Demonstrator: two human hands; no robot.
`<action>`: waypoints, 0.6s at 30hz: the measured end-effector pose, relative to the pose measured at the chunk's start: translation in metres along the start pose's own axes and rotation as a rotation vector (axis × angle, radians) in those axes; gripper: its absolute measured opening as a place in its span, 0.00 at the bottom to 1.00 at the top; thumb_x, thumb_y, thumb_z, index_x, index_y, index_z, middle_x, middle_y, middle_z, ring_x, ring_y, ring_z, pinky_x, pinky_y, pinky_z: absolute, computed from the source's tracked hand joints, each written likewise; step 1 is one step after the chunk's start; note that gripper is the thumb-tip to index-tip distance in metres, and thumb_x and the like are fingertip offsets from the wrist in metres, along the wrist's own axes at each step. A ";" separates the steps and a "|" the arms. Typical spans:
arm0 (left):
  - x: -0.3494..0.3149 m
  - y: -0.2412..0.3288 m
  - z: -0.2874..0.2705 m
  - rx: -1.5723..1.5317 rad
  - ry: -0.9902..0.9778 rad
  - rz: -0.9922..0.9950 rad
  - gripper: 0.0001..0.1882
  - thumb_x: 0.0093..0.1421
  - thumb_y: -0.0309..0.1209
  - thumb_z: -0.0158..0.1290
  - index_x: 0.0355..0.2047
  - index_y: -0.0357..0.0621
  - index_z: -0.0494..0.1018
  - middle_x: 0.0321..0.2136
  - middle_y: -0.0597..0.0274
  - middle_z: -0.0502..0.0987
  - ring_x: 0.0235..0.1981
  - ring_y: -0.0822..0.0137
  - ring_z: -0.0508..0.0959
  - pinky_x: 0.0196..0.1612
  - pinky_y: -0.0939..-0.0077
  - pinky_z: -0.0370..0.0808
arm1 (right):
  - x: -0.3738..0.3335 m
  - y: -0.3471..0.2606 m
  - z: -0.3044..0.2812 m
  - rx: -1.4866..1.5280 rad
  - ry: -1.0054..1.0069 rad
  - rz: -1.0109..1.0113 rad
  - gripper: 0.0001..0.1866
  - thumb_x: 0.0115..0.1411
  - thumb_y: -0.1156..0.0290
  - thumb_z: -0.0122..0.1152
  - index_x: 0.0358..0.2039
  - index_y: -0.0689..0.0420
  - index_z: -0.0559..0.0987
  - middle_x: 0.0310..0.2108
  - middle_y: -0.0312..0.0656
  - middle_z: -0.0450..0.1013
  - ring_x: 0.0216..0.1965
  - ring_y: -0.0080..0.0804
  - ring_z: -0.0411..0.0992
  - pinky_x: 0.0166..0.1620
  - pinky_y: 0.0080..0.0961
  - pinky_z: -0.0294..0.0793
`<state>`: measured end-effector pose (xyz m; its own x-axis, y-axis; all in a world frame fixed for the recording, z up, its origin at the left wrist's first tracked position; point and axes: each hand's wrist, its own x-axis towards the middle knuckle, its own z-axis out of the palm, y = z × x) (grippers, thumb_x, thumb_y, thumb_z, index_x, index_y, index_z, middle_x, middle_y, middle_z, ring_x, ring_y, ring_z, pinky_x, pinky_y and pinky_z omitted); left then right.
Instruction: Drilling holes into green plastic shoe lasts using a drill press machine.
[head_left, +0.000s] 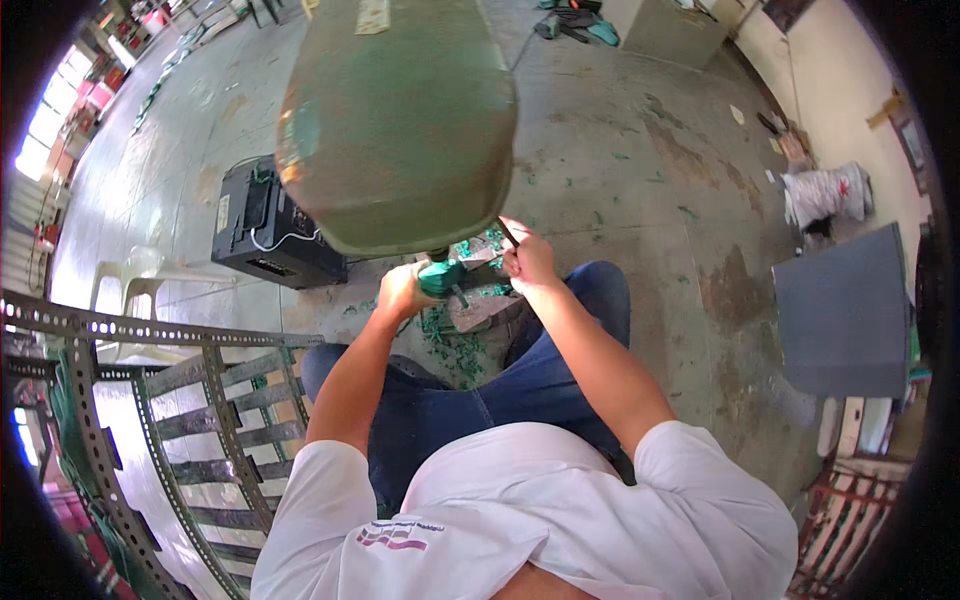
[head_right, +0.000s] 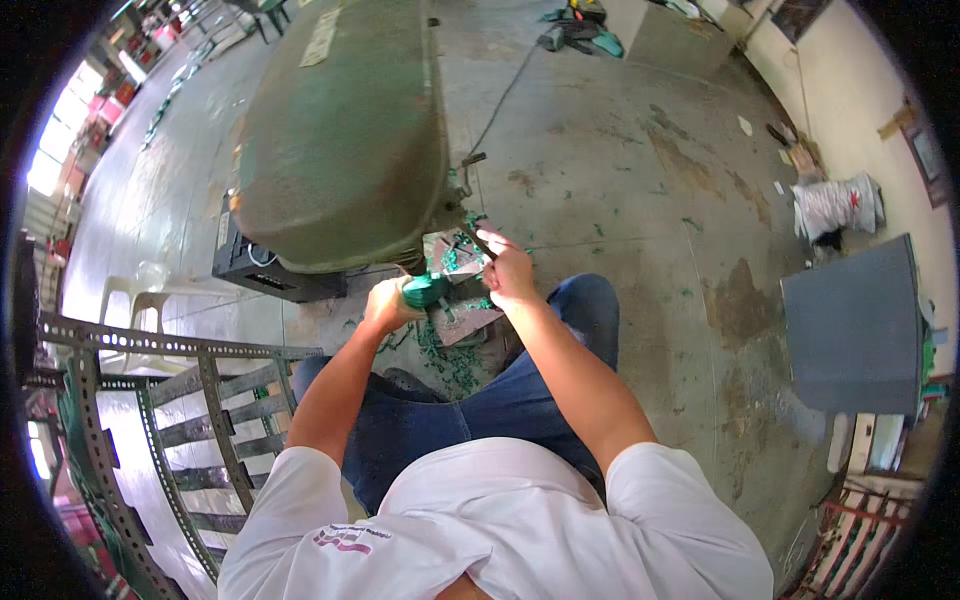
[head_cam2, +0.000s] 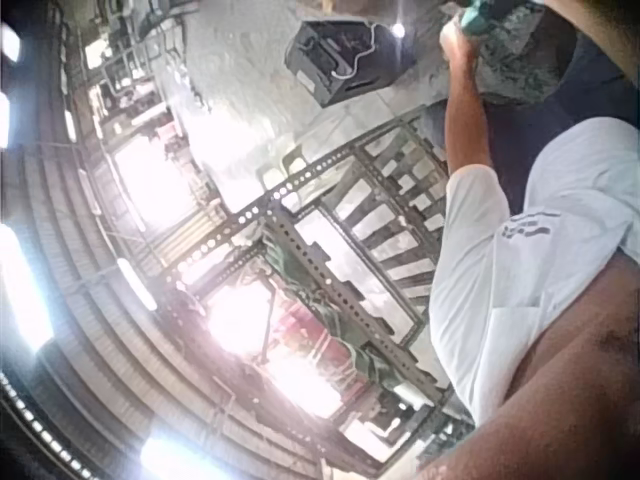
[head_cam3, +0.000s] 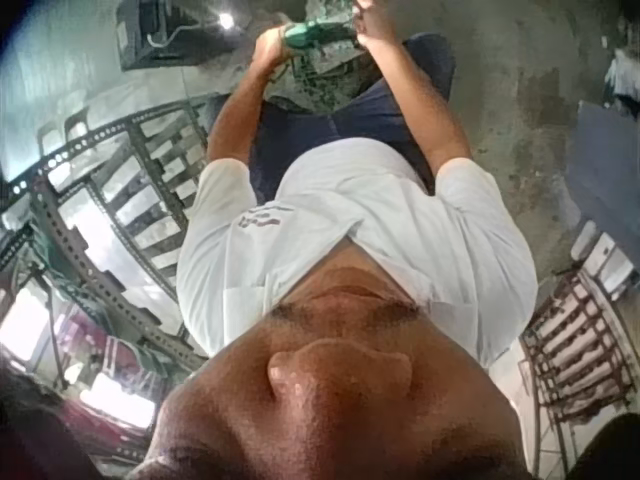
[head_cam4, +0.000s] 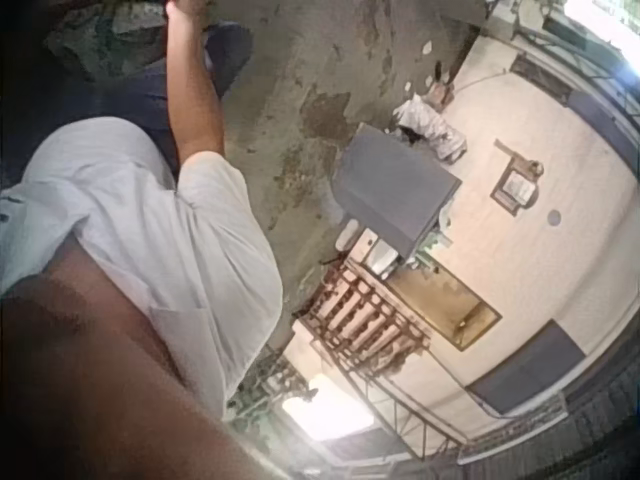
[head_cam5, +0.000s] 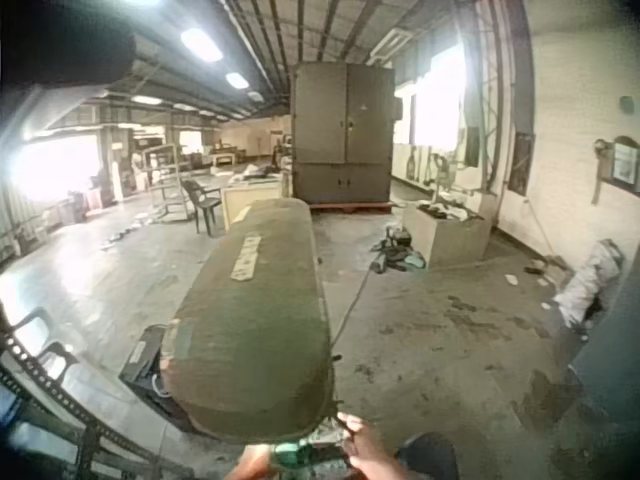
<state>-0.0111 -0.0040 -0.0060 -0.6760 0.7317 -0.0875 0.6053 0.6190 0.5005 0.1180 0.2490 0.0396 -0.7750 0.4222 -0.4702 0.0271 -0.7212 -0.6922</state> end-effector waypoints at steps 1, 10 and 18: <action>-0.001 0.004 -0.004 0.005 -0.007 0.011 0.38 0.37 0.43 0.79 0.51 0.50 0.82 0.45 0.52 0.87 0.48 0.45 0.86 0.52 0.53 0.82 | 0.004 0.000 0.004 0.010 0.008 -0.007 0.21 0.76 0.70 0.51 0.65 0.58 0.79 0.20 0.30 0.62 0.13 0.20 0.56 0.17 0.22 0.54; 0.001 0.002 -0.003 0.019 -0.092 -0.044 0.45 0.37 0.43 0.79 0.59 0.48 0.81 0.49 0.50 0.87 0.52 0.48 0.86 0.57 0.56 0.82 | -0.025 0.013 -0.007 0.193 0.128 0.106 0.07 0.76 0.69 0.53 0.49 0.51 0.79 0.20 0.32 0.65 0.11 0.22 0.56 0.14 0.23 0.53; 0.000 0.002 -0.001 0.051 -0.048 -0.033 0.44 0.38 0.43 0.77 0.59 0.46 0.81 0.49 0.48 0.87 0.51 0.47 0.86 0.56 0.57 0.82 | 0.037 0.013 -0.006 0.171 0.063 0.027 0.07 0.76 0.69 0.53 0.48 0.49 0.79 0.21 0.32 0.67 0.11 0.23 0.57 0.14 0.26 0.54</action>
<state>-0.0107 -0.0032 -0.0039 -0.6758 0.7226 -0.1456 0.6043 0.6562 0.4519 0.0938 0.2581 0.0097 -0.7345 0.4307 -0.5245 -0.0645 -0.8136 -0.5778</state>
